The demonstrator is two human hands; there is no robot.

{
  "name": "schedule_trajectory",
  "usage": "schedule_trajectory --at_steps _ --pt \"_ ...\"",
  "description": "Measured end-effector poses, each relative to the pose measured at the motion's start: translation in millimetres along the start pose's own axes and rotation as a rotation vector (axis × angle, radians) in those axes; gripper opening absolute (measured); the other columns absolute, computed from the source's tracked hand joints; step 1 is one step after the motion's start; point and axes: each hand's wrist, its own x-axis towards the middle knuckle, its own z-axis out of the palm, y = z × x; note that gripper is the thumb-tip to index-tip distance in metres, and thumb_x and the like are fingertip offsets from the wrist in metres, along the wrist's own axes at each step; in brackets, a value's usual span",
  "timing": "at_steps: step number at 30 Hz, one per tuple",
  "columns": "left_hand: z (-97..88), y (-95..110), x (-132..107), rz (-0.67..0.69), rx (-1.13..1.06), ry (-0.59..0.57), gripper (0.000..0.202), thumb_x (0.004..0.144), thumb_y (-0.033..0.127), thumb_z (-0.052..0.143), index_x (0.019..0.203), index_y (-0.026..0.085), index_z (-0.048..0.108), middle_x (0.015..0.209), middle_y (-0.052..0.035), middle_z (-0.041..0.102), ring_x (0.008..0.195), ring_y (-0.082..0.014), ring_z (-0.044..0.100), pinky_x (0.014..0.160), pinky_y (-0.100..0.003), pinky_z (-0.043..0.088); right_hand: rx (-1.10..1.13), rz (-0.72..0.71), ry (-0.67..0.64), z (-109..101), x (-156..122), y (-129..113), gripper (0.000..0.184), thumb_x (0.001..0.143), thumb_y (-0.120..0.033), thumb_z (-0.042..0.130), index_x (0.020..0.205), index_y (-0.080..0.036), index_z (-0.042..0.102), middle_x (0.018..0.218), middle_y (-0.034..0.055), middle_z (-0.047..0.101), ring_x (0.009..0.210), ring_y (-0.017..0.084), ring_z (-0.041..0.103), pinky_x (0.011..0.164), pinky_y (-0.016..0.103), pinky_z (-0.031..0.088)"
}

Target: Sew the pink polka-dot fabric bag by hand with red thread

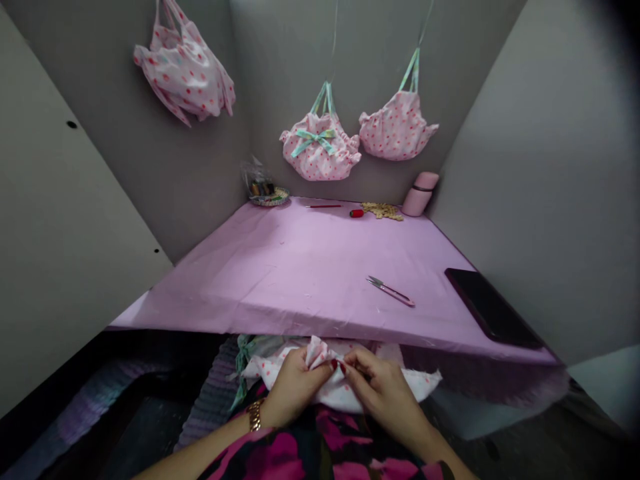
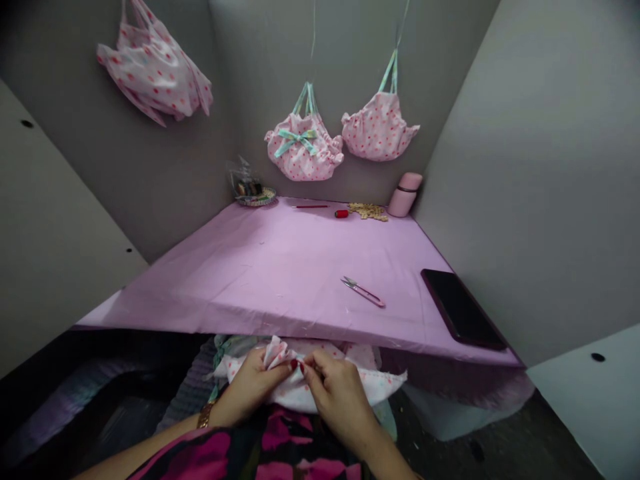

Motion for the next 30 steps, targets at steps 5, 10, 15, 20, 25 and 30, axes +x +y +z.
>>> schedule_trajectory --at_steps 5,10,15,20,25,30 --pt "-0.2 -2 2 -0.002 0.012 0.031 0.016 0.065 0.029 0.057 0.063 0.015 0.048 0.06 0.0025 0.046 0.057 -0.0116 0.042 0.053 -0.021 0.034 0.016 0.005 -0.003 0 -1 0 0.019 0.084 -0.021 0.04 0.075 -0.016 0.055 0.06 0.0002 0.055 0.054 0.013 0.05 0.051 0.021 0.032" --pt "-0.4 0 1 0.01 0.015 0.035 0.015 0.065 0.028 0.057 0.065 0.015 0.049 0.061 0.0019 0.048 0.057 -0.0119 0.042 0.054 -0.022 0.035 0.035 0.018 -0.008 1 0 1 0.018 0.084 -0.021 0.04 0.076 -0.015 0.055 0.06 0.0001 0.055 0.055 0.013 0.05 0.051 0.021 0.032" --pt "-0.7 0 1 -0.007 -0.032 0.028 0.016 0.064 0.029 0.057 0.064 0.015 0.049 0.06 0.0021 0.048 0.056 -0.0121 0.043 0.054 -0.022 0.036 0.041 0.025 0.001 2 0 2 0.017 0.084 -0.022 0.041 0.077 -0.016 0.055 0.058 -0.0011 0.053 0.052 0.012 0.048 0.049 0.021 0.031" --pt "-0.9 -1 0 0.003 -0.012 0.025 0.015 0.065 0.028 0.057 0.065 0.015 0.051 0.062 0.0017 0.049 0.058 -0.0125 0.044 0.055 -0.022 0.036 0.056 0.018 0.009 4 -1 1 0.018 0.083 -0.021 0.04 0.076 -0.015 0.056 0.06 0.0 0.055 0.055 0.013 0.05 0.051 0.021 0.033" --pt "-1.2 -7 2 -0.005 -0.086 -0.006 0.016 0.066 0.029 0.057 0.068 0.015 0.051 0.063 0.0015 0.05 0.06 -0.0127 0.046 0.057 -0.022 0.037 0.116 0.029 0.004 3 0 4 0.019 0.084 -0.023 0.04 0.08 -0.016 0.058 0.064 0.0008 0.058 0.058 0.014 0.052 0.052 0.021 0.035" --pt "-1.6 -10 4 -0.073 -0.161 -0.056 0.022 0.066 0.035 0.058 0.07 0.014 0.053 0.066 -0.0011 0.055 0.063 -0.0151 0.05 0.059 -0.024 0.039 0.24 0.055 -0.001 -1 2 6 0.022 0.083 -0.027 0.043 0.075 -0.014 0.06 0.066 0.002 0.058 0.063 0.015 0.052 0.055 0.021 0.037"
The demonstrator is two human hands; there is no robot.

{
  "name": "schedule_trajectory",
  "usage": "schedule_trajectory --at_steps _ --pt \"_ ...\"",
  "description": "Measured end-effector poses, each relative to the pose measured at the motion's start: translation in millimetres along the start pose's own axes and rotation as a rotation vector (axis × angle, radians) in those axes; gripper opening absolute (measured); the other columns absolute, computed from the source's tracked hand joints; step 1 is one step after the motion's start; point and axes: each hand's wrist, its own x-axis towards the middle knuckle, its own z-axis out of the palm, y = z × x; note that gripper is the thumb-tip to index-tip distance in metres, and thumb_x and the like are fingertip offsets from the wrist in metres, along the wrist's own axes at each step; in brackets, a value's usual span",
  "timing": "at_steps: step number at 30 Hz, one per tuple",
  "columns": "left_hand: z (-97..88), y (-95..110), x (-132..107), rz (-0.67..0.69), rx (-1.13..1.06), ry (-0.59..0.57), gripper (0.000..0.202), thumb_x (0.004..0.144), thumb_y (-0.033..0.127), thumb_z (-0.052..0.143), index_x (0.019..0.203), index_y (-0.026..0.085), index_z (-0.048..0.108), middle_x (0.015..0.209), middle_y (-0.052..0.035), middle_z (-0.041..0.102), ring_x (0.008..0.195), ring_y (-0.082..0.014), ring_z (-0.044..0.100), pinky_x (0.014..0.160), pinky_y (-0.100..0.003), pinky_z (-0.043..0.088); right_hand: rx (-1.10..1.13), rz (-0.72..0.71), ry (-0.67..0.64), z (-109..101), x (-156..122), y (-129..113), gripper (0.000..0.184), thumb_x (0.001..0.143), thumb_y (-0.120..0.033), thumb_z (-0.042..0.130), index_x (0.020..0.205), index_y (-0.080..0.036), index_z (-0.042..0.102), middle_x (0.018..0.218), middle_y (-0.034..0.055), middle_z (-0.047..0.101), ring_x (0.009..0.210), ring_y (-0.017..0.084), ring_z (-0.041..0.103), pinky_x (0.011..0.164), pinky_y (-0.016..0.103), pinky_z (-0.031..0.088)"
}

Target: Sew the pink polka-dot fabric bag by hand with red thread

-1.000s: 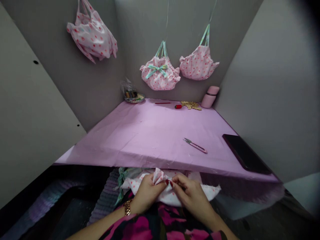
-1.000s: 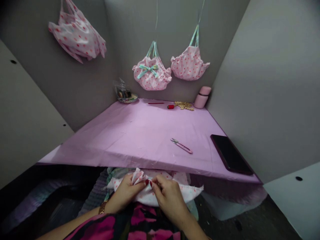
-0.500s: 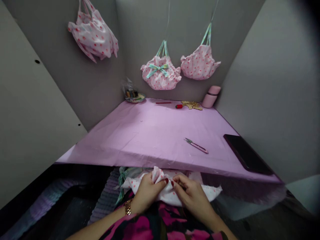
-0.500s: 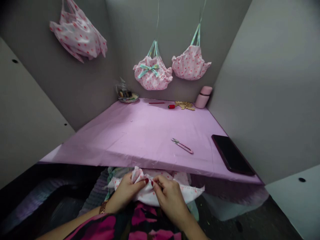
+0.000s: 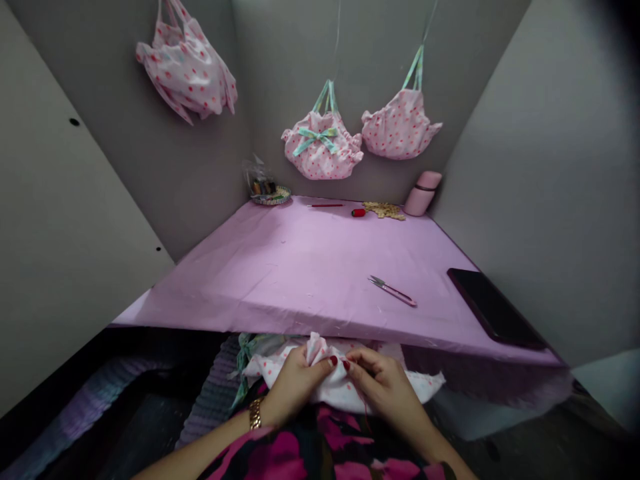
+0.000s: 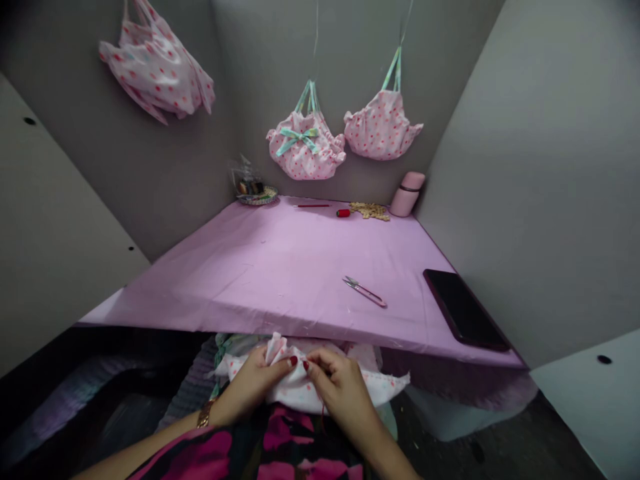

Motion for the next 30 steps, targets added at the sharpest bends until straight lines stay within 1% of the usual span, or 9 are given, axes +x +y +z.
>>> schedule_trajectory --at_steps 5,10,16,19,21,23,27,30 --pt "0.8 4 -2 -0.044 -0.09 -0.032 0.024 0.064 0.035 0.061 0.071 0.014 0.054 0.068 -0.0017 0.057 0.063 -0.0154 0.052 0.06 -0.025 0.039 0.112 0.022 -0.026 -1 3 1 0.022 0.082 -0.028 0.046 0.076 -0.012 0.06 0.069 0.0033 0.058 0.066 0.015 0.052 0.058 0.022 0.039" --pt "1.5 5 -2 -0.055 -0.184 -0.068 0.021 0.063 0.031 0.062 0.071 0.013 0.054 0.065 -0.0006 0.056 0.059 -0.0129 0.05 0.059 -0.024 0.038 0.156 -0.007 -0.045 -1 4 6 0.022 0.082 -0.029 0.047 0.077 -0.013 0.06 0.071 0.0033 0.058 0.068 0.015 0.052 0.06 0.022 0.039" --pt "2.2 3 -1 -0.057 -0.191 -0.05 0.022 0.06 0.032 0.064 0.066 0.014 0.053 0.058 0.0029 0.052 0.052 -0.0103 0.045 0.054 -0.022 0.035 0.139 -0.039 -0.052 -2 4 8 0.022 0.082 -0.031 0.046 0.076 -0.013 0.059 0.069 0.0025 0.055 0.065 0.014 0.05 0.059 0.022 0.038" --pt "2.1 4 0 -0.046 -0.193 -0.062 0.021 0.06 0.032 0.065 0.066 0.015 0.053 0.058 0.0031 0.052 0.052 -0.0101 0.045 0.054 -0.022 0.035 0.13 -0.02 -0.047 1 3 10 0.023 0.083 -0.033 0.045 0.075 -0.014 0.057 0.063 0.0005 0.051 0.057 0.011 0.046 0.051 0.019 0.036" --pt "2.0 4 -1 -0.043 -0.205 -0.091 0.021 0.062 0.032 0.064 0.068 0.014 0.054 0.06 0.002 0.053 0.054 -0.011 0.047 0.056 -0.023 0.036 0.17 0.019 -0.055 5 1 12 0.022 0.085 -0.034 0.042 0.079 -0.015 0.053 0.059 -0.0021 0.045 0.049 0.009 0.041 0.044 0.018 0.032" --pt "2.2 6 -1 -0.042 -0.211 -0.129 0.02 0.064 0.032 0.062 0.07 0.014 0.055 0.062 0.0005 0.054 0.057 -0.0126 0.049 0.058 -0.024 0.037 0.237 0.032 -0.079 9 -1 13 0.02 0.087 -0.034 0.038 0.089 -0.016 0.047 0.058 -0.0037 0.043 0.046 0.008 0.039 0.043 0.017 0.031" --pt "2.8 8 -2 -0.031 -0.199 -0.164 0.019 0.066 0.032 0.06 0.068 0.014 0.055 0.06 0.0 0.053 0.056 -0.013 0.049 0.057 -0.024 0.037 0.297 -0.02 -0.087 17 -3 12 0.022 0.089 -0.032 0.033 0.105 -0.017 0.036 0.063 -0.002 0.046 0.055 0.011 0.047 0.052 0.021 0.039" --pt "2.5 7 -1 -0.029 -0.15 -0.128 0.02 0.065 0.033 0.061 0.067 0.014 0.055 0.06 0.0004 0.054 0.054 -0.0118 0.047 0.055 -0.023 0.037 0.279 -0.041 -0.062 18 -3 9 0.025 0.089 -0.029 0.032 0.112 -0.017 0.033 0.065 -0.0015 0.047 0.058 0.012 0.049 0.054 0.022 0.04"
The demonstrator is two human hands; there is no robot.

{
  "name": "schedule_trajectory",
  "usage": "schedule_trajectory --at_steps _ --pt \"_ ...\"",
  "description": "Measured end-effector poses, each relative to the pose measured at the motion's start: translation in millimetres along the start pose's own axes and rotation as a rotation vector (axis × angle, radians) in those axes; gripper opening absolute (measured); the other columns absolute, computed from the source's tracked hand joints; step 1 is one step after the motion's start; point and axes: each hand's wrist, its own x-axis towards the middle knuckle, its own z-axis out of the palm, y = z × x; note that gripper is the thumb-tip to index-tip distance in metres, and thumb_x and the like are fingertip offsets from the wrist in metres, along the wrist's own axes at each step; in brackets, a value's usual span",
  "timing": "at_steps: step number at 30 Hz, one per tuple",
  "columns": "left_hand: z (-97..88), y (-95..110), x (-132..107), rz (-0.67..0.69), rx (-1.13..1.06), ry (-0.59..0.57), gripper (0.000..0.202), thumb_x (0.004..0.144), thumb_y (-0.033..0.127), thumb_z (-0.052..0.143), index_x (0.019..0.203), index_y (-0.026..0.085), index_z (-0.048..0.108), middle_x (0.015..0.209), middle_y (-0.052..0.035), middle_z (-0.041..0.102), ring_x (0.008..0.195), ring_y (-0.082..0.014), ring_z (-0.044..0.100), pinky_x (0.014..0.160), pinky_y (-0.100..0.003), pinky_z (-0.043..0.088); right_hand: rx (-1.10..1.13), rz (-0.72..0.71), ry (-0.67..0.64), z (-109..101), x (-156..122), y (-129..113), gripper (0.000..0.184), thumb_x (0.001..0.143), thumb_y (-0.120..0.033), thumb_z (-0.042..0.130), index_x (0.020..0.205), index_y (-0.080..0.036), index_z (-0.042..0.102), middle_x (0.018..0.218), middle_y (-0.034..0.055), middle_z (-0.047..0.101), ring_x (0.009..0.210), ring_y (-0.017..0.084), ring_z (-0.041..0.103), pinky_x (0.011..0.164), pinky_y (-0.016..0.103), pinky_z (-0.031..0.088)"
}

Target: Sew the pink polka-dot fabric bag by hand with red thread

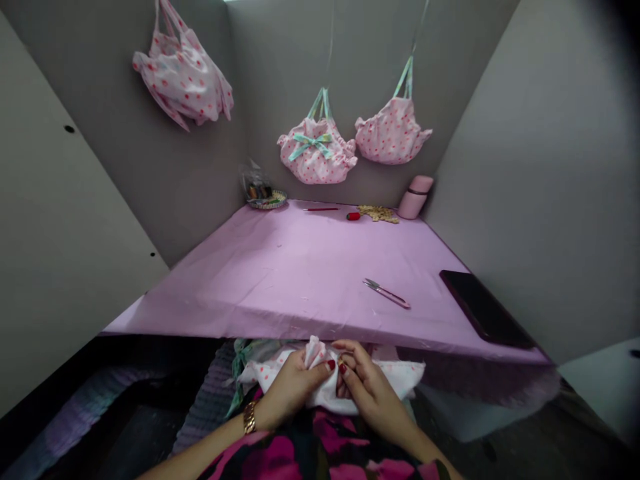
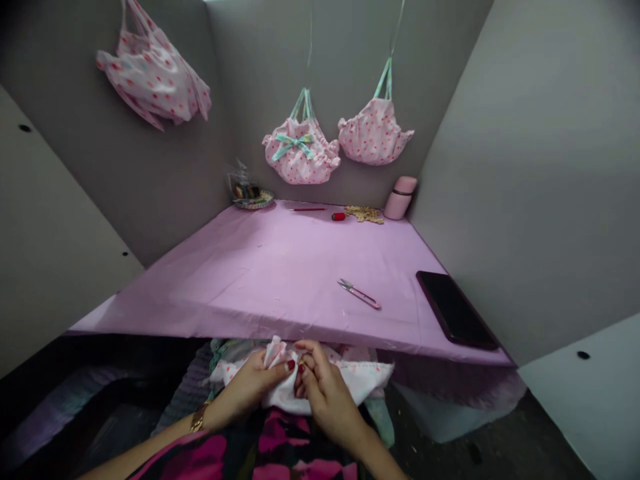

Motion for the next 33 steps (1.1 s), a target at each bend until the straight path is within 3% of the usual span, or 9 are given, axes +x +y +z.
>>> schedule_trajectory --at_steps 3,7,13,19,24,27,30,33 --pt "-0.8 0 1 -0.003 0.059 0.068 0.024 0.063 0.036 0.061 0.072 0.014 0.056 0.061 -0.0008 0.056 0.057 -0.0145 0.05 0.056 -0.024 0.038 -0.115 -0.013 0.068 -2 1 -6 0.026 0.089 -0.026 0.034 0.114 -0.018 0.037 0.072 0.0008 0.052 0.058 0.012 0.051 0.054 0.022 0.04" --pt "-2.0 1 4 -0.038 0.139 0.082 0.03 0.062 0.042 0.06 0.072 0.014 0.055 0.066 -0.0034 0.059 0.066 -0.019 0.053 0.063 -0.028 0.041 -0.34 -0.116 0.247 -7 2 -18 0.018 0.083 -0.021 0.046 0.1 -0.018 0.052 0.085 0.0043 0.054 0.071 0.014 0.051 0.061 0.023 0.038" --pt "-3.2 -6 8 0.014 0.253 0.082 0.032 0.061 0.044 0.058 0.071 0.014 0.053 0.066 -0.0021 0.055 0.064 -0.0167 0.05 0.062 -0.025 0.04 -0.451 -0.224 0.228 -5 3 -20 0.012 0.08 -0.011 0.048 0.077 -0.016 0.059 0.072 0.0017 0.051 0.07 0.013 0.05 0.062 0.022 0.035" --pt "0.1 -1 7 0.048 0.331 0.09 0.027 0.058 0.04 0.057 0.068 0.015 0.053 0.065 -0.0021 0.054 0.064 -0.0172 0.048 0.059 -0.024 0.04 -0.458 -0.276 0.154 -5 4 -16 0.015 0.079 -0.007 0.045 0.084 -0.016 0.056 0.078 0.003 0.052 0.075 0.014 0.05 0.065 0.023 0.036" --pt "1.0 1 5 0.042 0.286 0.079 0.023 0.059 0.036 0.058 0.067 0.015 0.053 0.064 -0.0013 0.054 0.064 -0.0164 0.047 0.06 -0.024 0.04 -0.483 -0.349 0.171 -5 3 -16 0.017 0.079 -0.007 0.042 0.083 -0.016 0.055 0.075 0.0036 0.048 0.071 0.015 0.049 0.061 0.024 0.037" --pt "0.4 -3 6 0.036 0.194 0.035 0.025 0.061 0.036 0.06 0.072 0.014 0.054 0.066 -0.0011 0.054 0.063 -0.0152 0.048 0.06 -0.024 0.039 -0.459 -0.453 0.22 -3 1 -12 0.019 0.081 -0.008 0.039 0.082 -0.016 0.055 0.075 0.0046 0.045 0.071 0.015 0.047 0.06 0.025 0.038" --pt "-1.1 -7 7 0.048 0.18 0.087 0.023 0.062 0.034 0.062 0.069 0.013 0.053 0.062 0.0001 0.053 0.059 -0.0132 0.046 0.058 -0.023 0.038 -0.344 -0.513 0.268 0 -1 -7 0.016 0.083 -0.013 0.04 0.082 -0.018 0.055 0.077 0.0046 0.046 0.071 0.016 0.048 0.061 0.026 0.04" --pt "-3.1 -9 7 0.069 0.104 0.032 0.023 0.064 0.034 0.06 0.068 0.013 0.052 0.061 0.0007 0.052 0.057 -0.0127 0.047 0.057 -0.023 0.038 0.051 -0.382 0.267 -1 0 -12 0.01 0.087 -0.019 0.04 0.085 -0.021 0.05 0.074 0.0021 0.051 0.058 0.012 0.051 0.054 0.024 0.042"
